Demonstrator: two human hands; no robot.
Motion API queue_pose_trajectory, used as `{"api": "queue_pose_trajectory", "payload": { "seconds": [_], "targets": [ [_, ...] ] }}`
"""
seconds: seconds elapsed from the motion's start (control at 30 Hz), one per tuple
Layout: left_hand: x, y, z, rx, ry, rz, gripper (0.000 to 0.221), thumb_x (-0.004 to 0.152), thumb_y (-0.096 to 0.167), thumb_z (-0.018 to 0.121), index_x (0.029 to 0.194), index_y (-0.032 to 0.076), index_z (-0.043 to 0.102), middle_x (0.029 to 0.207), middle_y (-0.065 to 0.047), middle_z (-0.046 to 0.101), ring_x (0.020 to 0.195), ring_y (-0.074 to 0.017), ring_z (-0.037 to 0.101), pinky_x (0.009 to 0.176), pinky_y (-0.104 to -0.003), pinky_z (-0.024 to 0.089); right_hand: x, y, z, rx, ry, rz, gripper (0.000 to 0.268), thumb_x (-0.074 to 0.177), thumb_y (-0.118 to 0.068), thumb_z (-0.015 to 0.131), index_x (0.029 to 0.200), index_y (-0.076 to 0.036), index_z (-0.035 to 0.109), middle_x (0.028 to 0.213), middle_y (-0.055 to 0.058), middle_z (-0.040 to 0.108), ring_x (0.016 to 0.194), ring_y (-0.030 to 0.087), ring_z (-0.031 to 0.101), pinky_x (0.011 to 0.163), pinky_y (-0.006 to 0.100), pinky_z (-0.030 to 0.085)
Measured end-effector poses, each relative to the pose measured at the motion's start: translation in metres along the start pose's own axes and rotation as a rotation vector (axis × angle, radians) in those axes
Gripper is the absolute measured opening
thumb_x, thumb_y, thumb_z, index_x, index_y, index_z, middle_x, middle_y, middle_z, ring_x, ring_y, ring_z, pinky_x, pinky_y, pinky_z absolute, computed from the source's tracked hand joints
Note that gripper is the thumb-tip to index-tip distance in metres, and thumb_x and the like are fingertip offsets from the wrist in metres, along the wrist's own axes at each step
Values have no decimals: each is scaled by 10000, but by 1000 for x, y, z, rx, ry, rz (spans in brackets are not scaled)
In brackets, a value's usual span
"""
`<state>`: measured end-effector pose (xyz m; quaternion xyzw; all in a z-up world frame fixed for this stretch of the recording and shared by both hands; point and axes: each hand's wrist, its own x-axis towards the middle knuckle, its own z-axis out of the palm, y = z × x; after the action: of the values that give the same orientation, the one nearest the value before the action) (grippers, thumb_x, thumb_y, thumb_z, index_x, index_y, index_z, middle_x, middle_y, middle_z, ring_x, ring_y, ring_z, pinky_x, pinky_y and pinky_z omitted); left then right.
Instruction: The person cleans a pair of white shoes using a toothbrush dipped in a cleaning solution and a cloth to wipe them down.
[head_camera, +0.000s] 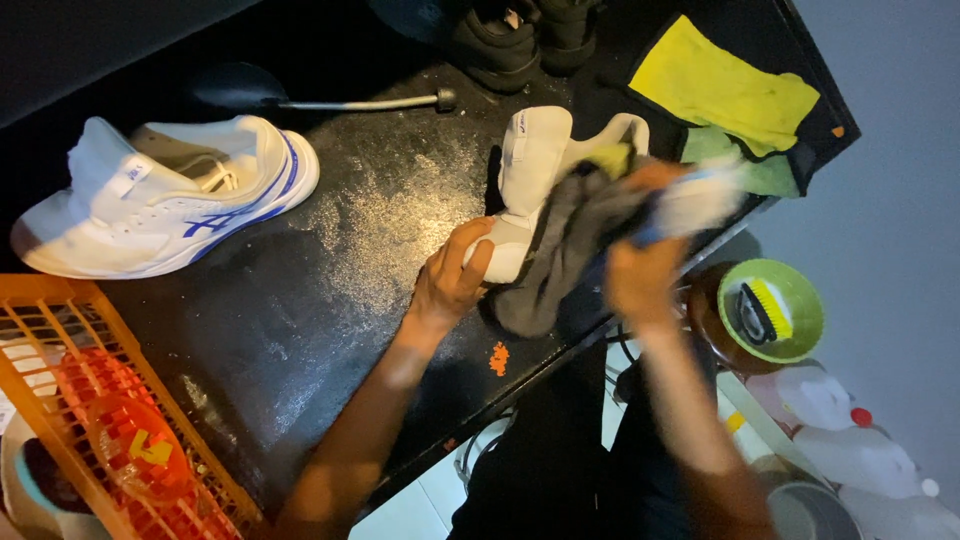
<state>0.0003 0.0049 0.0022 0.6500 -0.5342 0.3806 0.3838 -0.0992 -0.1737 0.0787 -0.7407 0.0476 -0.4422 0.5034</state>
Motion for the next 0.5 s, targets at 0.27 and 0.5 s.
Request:
{"api": "queue_pose_trajectory", "payload": {
  "seconds": [0.27,0.5],
  "targets": [
    [-6,-2,-4,129,3,13,197,850,-52,541,1037,-66,479,994,-212,533,910,-372,610,737,-393,542,-68,-12,72,74,-24,-32,349,773,-279,468,980,-7,536,1059,181,490,953,272,480,825,345,341],
    [1,2,-8,118,-23,-79,218,871,-61,518,1083,-76,468,1071,-203,543,956,-369,604,758,-390,533,-70,-25,45,357,-205,37,145,853,-168,516,821,-28,493,890,158,575,807,272,520,769,380,371]
  ]
}}
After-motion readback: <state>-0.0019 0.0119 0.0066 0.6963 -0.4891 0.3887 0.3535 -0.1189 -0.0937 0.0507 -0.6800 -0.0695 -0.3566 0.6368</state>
